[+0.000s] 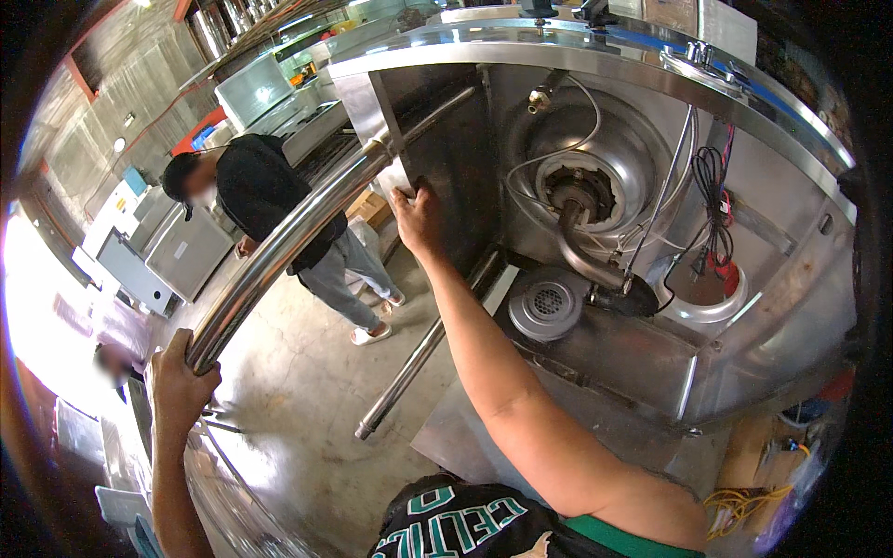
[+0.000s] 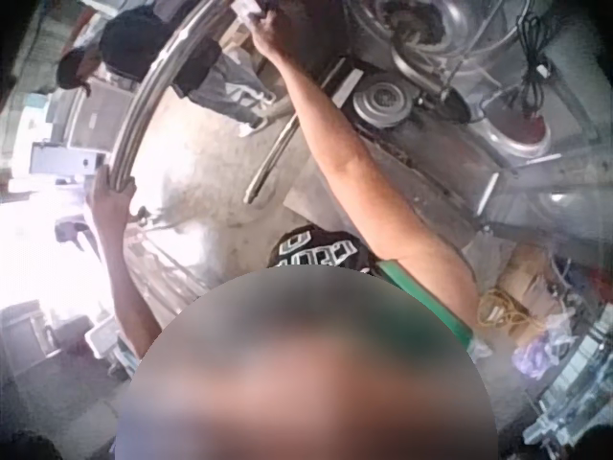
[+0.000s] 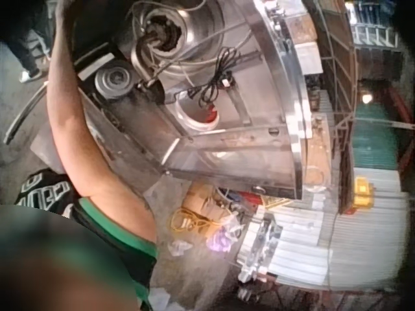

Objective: The person assembles a stainless steel unit by repeatedly picking up metal rods and a small brush, positioning the rods against the unit, and tapping them into place. The person also handles a yellow hose near the end of the clip.

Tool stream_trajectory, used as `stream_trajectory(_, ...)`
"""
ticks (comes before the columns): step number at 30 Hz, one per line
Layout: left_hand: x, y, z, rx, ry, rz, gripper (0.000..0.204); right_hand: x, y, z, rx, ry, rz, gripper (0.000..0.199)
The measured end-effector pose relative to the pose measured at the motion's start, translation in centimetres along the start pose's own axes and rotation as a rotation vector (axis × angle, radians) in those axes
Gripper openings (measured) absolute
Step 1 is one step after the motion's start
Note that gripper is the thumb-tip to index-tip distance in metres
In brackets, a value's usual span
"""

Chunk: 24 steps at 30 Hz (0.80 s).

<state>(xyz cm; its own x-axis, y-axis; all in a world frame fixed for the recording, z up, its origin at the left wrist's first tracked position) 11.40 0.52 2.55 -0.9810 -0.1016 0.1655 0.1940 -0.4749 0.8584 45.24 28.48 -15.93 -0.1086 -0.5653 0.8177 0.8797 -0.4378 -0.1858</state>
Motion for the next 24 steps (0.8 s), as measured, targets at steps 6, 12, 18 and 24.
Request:
stream_trajectory(6,0.4,-2.7,-1.6,0.084,0.132,0.089,0.040,0.4,0.3,-0.2,-0.008,-0.019,-0.016,0.031)
stream_trajectory(12,1.0,-1.9,0.0,0.057,0.067,-0.034,0.034,0.6,0.4,-0.1,0.017,-0.056,-0.025,0.030)
stream_trajectory(18,1.0,-1.6,0.6,0.067,0.066,-0.019,0.029,0.3,0.0,-0.2,-0.002,-0.030,0.026,0.031)
stream_trajectory(24,0.3,-1.3,1.0,0.045,0.069,0.023,0.031,0.3,0.4,-0.1,-0.067,0.028,-0.024,0.028)
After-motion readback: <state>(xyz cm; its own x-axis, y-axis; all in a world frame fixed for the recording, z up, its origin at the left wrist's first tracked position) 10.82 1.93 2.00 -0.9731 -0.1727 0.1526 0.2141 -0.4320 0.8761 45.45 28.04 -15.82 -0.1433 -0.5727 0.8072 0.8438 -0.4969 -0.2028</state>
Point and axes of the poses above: each hand's wrist, its own z-axis towards the middle knuckle, its own y-axis out of the back of the hand, x = y × z, the point moved 8 cm from there along z, towards the middle knuckle, and after that the axes turned 9 degrees about z, right-handed, at the moved point
